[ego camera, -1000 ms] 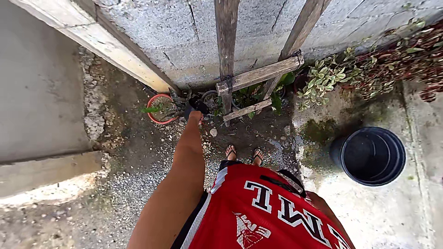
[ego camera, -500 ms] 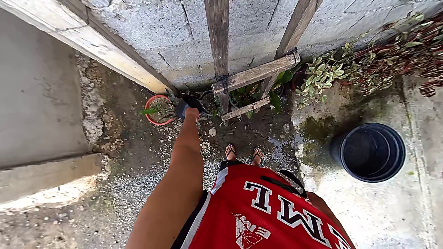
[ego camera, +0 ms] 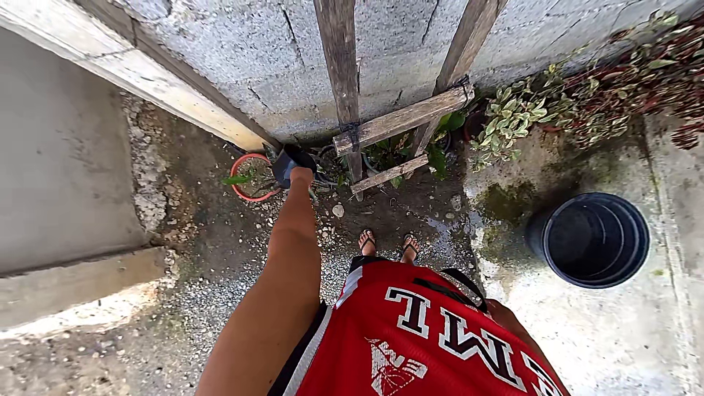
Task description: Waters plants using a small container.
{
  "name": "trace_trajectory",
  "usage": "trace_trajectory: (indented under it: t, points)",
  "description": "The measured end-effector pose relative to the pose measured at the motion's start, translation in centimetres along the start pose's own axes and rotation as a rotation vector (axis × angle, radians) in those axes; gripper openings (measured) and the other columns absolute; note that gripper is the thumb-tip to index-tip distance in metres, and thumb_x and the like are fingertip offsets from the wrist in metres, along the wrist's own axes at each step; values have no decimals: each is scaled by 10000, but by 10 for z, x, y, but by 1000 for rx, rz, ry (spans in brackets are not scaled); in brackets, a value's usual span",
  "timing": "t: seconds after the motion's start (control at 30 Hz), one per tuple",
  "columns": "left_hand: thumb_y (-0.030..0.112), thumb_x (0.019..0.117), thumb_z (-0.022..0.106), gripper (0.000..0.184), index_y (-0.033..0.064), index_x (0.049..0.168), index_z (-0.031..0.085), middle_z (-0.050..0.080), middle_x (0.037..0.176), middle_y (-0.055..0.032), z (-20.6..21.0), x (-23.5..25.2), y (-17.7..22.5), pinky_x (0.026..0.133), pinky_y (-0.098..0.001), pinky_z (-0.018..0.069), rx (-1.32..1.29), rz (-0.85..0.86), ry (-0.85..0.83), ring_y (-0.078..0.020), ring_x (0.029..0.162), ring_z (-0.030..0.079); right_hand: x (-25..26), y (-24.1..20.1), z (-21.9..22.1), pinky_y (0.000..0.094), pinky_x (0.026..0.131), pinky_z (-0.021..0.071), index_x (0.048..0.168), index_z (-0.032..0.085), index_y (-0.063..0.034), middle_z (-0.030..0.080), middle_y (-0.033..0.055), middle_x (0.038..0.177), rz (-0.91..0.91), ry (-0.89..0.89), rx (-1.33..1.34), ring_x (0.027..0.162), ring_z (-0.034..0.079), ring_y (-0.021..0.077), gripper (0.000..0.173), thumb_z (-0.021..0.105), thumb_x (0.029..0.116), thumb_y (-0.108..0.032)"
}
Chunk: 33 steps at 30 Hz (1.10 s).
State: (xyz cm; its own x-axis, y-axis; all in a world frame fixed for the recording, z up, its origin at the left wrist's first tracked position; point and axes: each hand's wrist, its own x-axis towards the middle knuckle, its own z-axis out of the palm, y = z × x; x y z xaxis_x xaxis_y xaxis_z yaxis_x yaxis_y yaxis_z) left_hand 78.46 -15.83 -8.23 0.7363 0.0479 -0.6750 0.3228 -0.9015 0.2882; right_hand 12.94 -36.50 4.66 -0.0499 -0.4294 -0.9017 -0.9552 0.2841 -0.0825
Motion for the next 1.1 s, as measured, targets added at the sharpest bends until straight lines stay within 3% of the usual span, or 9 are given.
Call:
trace_trajectory:
  t: [0.07, 0.27, 0.37, 0.57, 1.1]
  points:
    - [265, 932, 659, 378, -14, 1187, 664, 672, 1162, -228, 0, 2, 2, 903, -567, 529, 2, -1, 16, -351, 1056, 663, 8, 4, 0, 573, 1040, 475, 1434, 538, -2, 576, 278, 1409, -13, 11, -27, 1264, 600, 409, 429, 422, 1128, -278]
    - [284, 957, 654, 413, -57, 1190, 660, 665, 1209, -263, -12, -9, 15, 963, -593, 512, 90, 43, -10, -380, 1113, 660, 20, 1, -2, 579, 1068, 462, 1425, 552, 1, 600, 287, 1375, -74, -5, -144, 1251, 615, 410, 429, 418, 1127, -277]
    - [277, 946, 652, 401, -46, 1184, 657, 670, 1175, -248, -12, -9, 19, 924, -571, 527, 73, 46, 5, -361, 1064, 671, 21, -1, -1, 568, 1089, 453, 1419, 564, -5, 607, 273, 1377, -87, -3, -165, 1264, 611, 399, 418, 427, 1124, -269]
    - [324, 959, 658, 462, -65, 1206, 650, 648, 1258, -282, -13, -14, 29, 1002, -613, 493, 181, 99, 9, -404, 1198, 635, 20, -8, 3, 566, 1099, 438, 1413, 566, 5, 604, 280, 1377, -96, -22, -201, 1272, 603, 404, 414, 424, 1126, -257]
    - [311, 956, 660, 425, -57, 1168, 666, 660, 1240, -275, -9, -36, 32, 993, -632, 493, 209, 130, -31, -410, 1196, 638, 25, -16, 8, 568, 1126, 411, 1426, 553, 6, 608, 284, 1373, -129, -64, -343, 1301, 583, 410, 449, 386, 1134, -291]
